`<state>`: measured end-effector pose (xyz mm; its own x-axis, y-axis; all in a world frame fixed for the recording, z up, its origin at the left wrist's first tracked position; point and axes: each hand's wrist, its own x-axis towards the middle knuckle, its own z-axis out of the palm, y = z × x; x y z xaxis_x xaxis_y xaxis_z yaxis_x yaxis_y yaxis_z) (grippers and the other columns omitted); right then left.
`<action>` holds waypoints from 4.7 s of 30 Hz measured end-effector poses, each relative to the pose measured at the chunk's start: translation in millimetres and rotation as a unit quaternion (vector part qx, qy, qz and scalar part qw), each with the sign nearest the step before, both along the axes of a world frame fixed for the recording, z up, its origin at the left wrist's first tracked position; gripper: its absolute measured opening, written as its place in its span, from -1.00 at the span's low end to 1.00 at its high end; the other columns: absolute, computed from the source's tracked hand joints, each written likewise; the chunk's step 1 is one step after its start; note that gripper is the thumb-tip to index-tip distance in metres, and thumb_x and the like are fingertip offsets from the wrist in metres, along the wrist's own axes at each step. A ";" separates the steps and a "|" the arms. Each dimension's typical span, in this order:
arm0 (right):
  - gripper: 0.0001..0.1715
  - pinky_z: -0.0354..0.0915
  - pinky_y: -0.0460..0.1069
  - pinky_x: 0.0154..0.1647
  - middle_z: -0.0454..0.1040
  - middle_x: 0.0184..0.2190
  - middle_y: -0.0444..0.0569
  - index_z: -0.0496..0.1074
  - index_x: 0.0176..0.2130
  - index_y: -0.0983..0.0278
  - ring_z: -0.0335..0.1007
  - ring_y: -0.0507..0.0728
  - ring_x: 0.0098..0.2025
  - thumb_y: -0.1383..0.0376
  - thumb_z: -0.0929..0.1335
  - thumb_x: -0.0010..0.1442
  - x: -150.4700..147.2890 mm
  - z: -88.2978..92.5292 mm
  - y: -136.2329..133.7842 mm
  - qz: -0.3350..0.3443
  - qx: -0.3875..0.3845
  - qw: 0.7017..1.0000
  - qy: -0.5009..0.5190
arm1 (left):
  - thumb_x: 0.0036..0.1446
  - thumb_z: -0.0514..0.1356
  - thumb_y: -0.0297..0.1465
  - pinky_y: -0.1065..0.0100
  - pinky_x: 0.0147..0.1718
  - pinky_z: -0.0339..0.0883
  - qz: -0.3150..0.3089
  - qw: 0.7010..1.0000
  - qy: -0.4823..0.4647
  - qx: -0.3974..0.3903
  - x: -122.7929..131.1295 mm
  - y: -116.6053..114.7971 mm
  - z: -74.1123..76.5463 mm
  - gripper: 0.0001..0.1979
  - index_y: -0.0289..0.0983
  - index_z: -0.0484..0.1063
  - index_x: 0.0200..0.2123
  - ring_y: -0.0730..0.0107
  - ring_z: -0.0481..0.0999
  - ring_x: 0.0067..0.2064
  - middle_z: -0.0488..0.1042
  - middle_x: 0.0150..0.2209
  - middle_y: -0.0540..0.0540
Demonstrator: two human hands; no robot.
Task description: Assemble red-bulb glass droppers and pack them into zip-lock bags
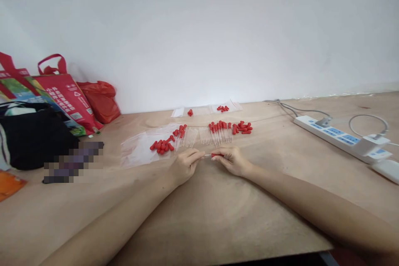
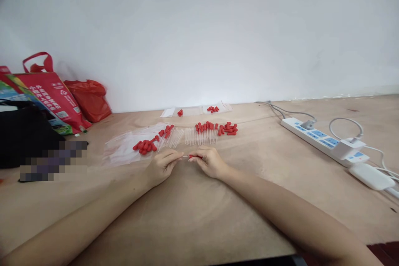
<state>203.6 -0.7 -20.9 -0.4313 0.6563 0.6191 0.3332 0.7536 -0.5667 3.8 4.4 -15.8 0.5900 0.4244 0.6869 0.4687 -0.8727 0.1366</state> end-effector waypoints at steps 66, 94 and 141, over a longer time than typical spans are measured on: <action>-0.76 0.16 -0.03 -0.24 0.34 -0.26 0.07 0.42 -0.26 0.30 0.26 0.14 -0.21 0.31 0.27 0.02 92.7 -19.0 75.9 -0.430 -0.018 0.877 -0.215 | 0.00 0.05 -0.31 0.19 -0.20 0.17 0.430 0.880 0.181 -0.085 25.6 68.9 15.9 -0.74 -0.35 0.43 -0.35 0.11 0.27 -0.14 0.31 -0.22 -0.24; -0.76 0.25 -0.08 -0.42 0.40 -0.39 -0.05 0.36 -0.26 0.31 0.30 0.02 -0.43 0.42 0.24 0.00 41.0 -12.8 45.6 -0.171 -0.061 0.982 0.058 | 0.15 -0.07 -0.44 0.37 -0.40 0.23 0.202 0.963 0.040 -0.174 -4.7 15.6 17.8 -0.88 -0.29 0.23 -0.35 0.39 0.36 -0.43 0.34 -0.48 -0.01; -0.80 0.28 -0.06 -0.38 0.41 -0.40 0.03 0.39 -0.29 0.29 0.32 0.05 -0.39 0.28 0.23 0.14 5.8 -0.4 -1.1 0.029 0.080 0.994 -0.066 | 0.06 -0.09 -0.64 0.43 -0.37 0.35 -0.005 0.998 0.057 0.023 -3.5 -5.5 -3.9 -0.58 -0.24 0.32 -0.05 0.48 0.38 -0.37 0.39 -0.40 -0.08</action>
<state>209.4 -1.8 -21.3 -0.5505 0.5249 0.6491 0.3496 0.8511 -0.3917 0.3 -1.1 -19.7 0.6700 0.3877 0.6331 0.4694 -0.8819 0.0433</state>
